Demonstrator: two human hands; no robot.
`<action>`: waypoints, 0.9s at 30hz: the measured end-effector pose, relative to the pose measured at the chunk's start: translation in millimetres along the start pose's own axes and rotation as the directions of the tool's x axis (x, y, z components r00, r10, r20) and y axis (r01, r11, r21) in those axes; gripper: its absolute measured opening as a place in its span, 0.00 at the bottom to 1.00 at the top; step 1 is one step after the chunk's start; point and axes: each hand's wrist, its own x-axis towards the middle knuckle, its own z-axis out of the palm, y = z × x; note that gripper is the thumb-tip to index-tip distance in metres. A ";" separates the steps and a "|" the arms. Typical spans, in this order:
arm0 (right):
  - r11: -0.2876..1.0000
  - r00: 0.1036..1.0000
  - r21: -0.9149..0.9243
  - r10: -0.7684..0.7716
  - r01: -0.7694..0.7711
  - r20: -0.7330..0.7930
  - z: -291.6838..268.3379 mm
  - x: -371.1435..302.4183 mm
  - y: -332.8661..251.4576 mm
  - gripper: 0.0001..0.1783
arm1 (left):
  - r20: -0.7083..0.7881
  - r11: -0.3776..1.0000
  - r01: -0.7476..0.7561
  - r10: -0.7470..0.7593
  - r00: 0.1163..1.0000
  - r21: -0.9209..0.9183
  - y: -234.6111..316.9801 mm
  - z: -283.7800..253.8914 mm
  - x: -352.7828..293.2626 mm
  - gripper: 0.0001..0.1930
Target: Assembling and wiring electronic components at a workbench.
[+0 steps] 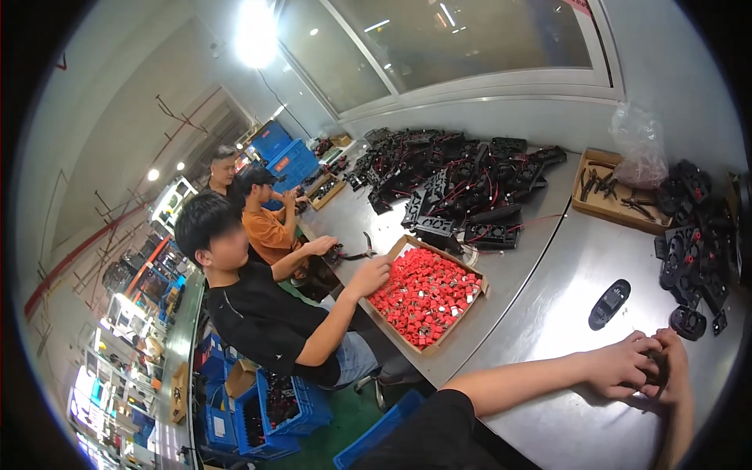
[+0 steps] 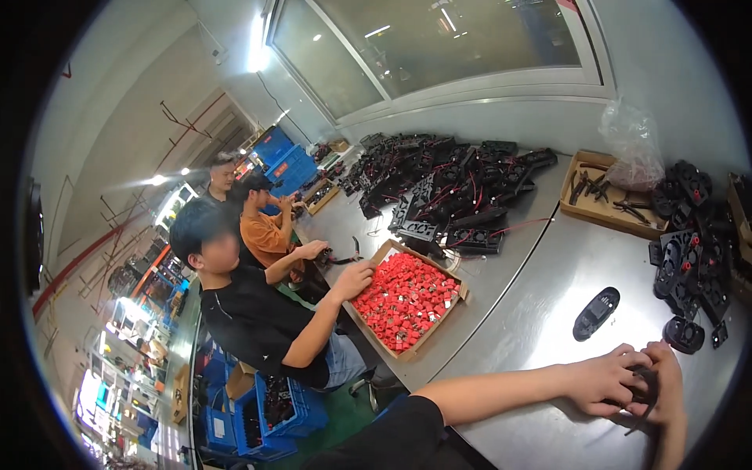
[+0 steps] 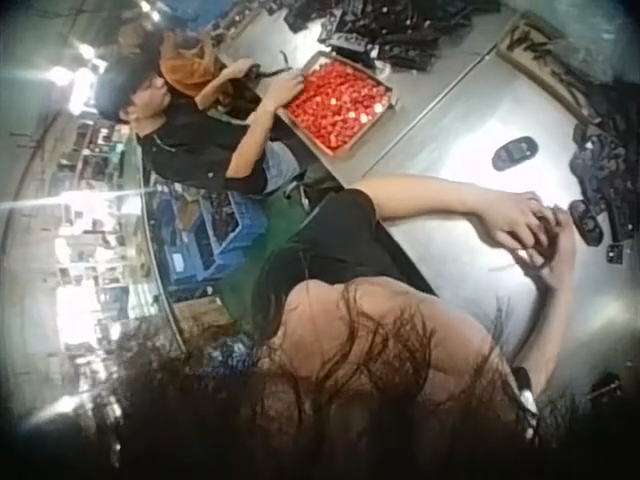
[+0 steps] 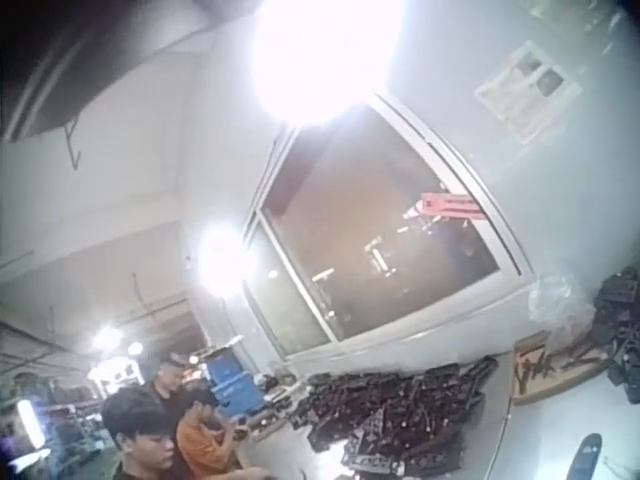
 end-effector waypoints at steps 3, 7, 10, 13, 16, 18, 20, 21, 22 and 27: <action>0.994 0.993 0.038 0.106 -0.104 -0.060 5.0 2.9 -14.9 0.53 | -0.035 1.000 0.011 -0.012 0.999 -0.017 -3.2 -0.7 -8.0 0.11; 0.947 0.984 0.267 0.173 -0.179 0.044 -8.7 20.3 -47.4 0.51 | -0.009 0.999 0.014 -0.014 1.000 0.036 8.0 -18.0 -3.3 0.13; 0.994 0.997 -0.109 0.015 -0.006 0.082 -17.7 11.0 -28.0 0.45 | -0.088 0.993 0.110 -0.113 0.990 -0.042 9.7 -21.0 -4.5 0.18; 0.981 0.997 -0.178 -0.062 0.070 0.052 -9.0 7.0 -18.5 0.43 | -0.107 0.997 0.070 -0.065 0.992 0.042 12.5 -24.5 -5.0 0.21; 0.946 0.988 -0.287 -0.154 0.153 0.018 -4.8 4.0 -17.5 0.43 | -0.077 0.985 0.075 -0.064 0.995 0.153 20.9 -35.3 -6.2 0.21; 0.990 0.997 -0.130 -0.054 0.047 -0.049 1.4 4.3 -21.4 0.42 | -0.077 0.984 0.096 -0.086 0.993 0.150 14.9 -28.9 -14.0 0.20; 0.993 0.995 -0.118 -0.037 0.026 -0.095 6.6 -0.1 -21.2 0.41 | -0.057 0.979 0.135 -0.128 0.990 0.156 21.6 -31.5 -10.8 0.19; 0.994 0.990 -0.106 -0.020 0.005 -0.138 10.1 -0.6 -21.7 0.40 | -0.057 0.979 0.136 -0.129 0.990 0.152 24.9 -28.6 -13.0 0.19; 0.994 0.991 -0.109 -0.018 0.004 -0.133 10.5 -0.6 -21.7 0.40 | -0.108 0.975 0.190 -0.178 0.978 0.112 31.2 -23.0 -12.4 0.21; 0.994 0.985 -0.108 -0.015 -0.004 -0.173 16.5 9.2 -29.6 0.40 | -0.056 0.950 0.297 -0.293 0.955 0.094 34.9 -29.4 -20.4 0.31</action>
